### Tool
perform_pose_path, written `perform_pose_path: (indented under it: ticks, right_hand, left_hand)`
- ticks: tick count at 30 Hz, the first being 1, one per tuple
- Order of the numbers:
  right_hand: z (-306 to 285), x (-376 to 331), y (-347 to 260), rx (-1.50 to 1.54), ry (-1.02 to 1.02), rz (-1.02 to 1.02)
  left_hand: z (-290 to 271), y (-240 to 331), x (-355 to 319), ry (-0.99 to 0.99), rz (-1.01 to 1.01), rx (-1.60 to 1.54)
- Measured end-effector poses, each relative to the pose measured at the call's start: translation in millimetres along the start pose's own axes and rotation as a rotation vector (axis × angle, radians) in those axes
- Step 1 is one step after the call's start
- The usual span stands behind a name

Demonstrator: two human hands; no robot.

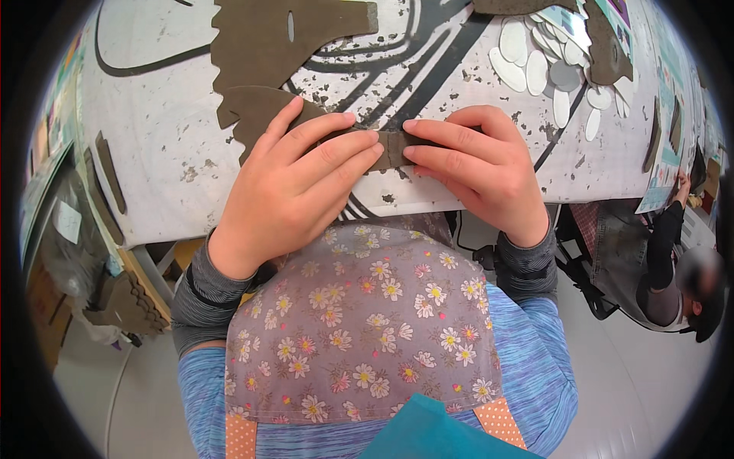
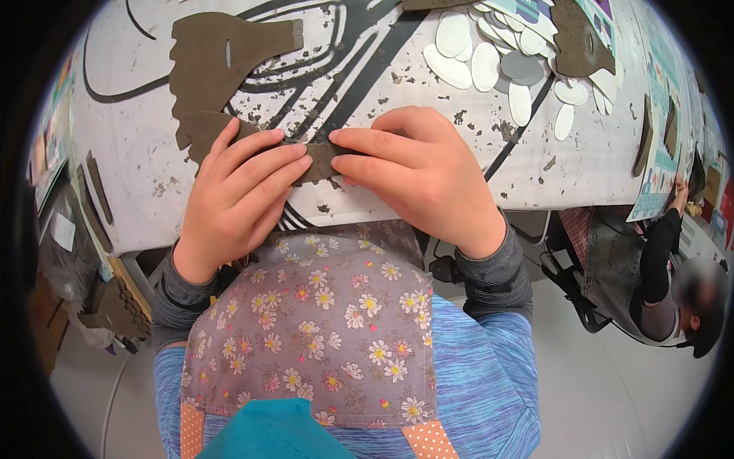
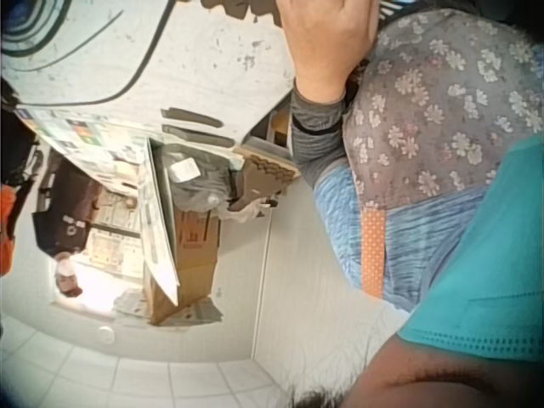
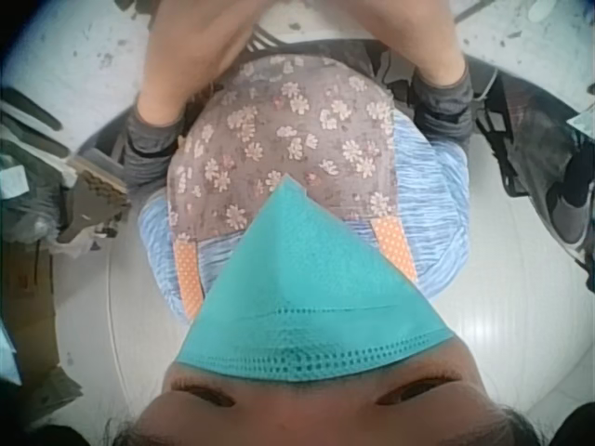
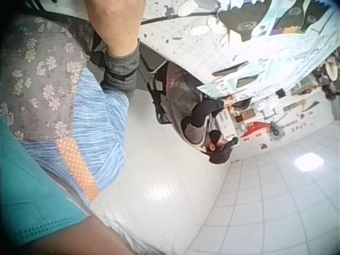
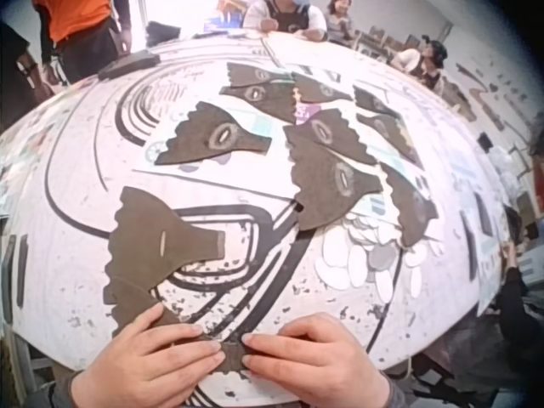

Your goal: Applying small white cutouts onto larger dark brown shoe fabric upper pieces.

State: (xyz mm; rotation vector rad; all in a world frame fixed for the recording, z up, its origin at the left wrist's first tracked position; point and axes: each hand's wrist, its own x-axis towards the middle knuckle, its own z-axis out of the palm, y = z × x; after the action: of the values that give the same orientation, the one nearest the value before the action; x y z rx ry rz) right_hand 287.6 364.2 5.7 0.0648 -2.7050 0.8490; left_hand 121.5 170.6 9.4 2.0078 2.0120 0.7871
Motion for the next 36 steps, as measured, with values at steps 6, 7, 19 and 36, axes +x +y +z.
perform_pose_path:
  ticks: [6, 7, 19, 36]
  right_hand:
    - [-3.2, 0.4, -0.6, -0.052, -0.04, -0.043]
    - [-3.7, 0.7, -1.5, -0.08, -0.043, -0.055]
    - [-4.7, 1.2, -4.2, -0.098, -0.018, -0.084]
    - [-0.6, 2.5, -0.4, -0.057, 0.054, 0.029]
  left_hand:
    - [-1.7, 0.4, 0.8, -0.022, -0.005, 0.024]
    - [-1.5, -0.1, 1.0, -0.024, -0.006, 0.024]
    - [-0.5, 3.1, 2.9, -0.016, -0.008, 0.044]
    - [3.0, 7.7, 5.8, -0.05, -0.05, 0.095]
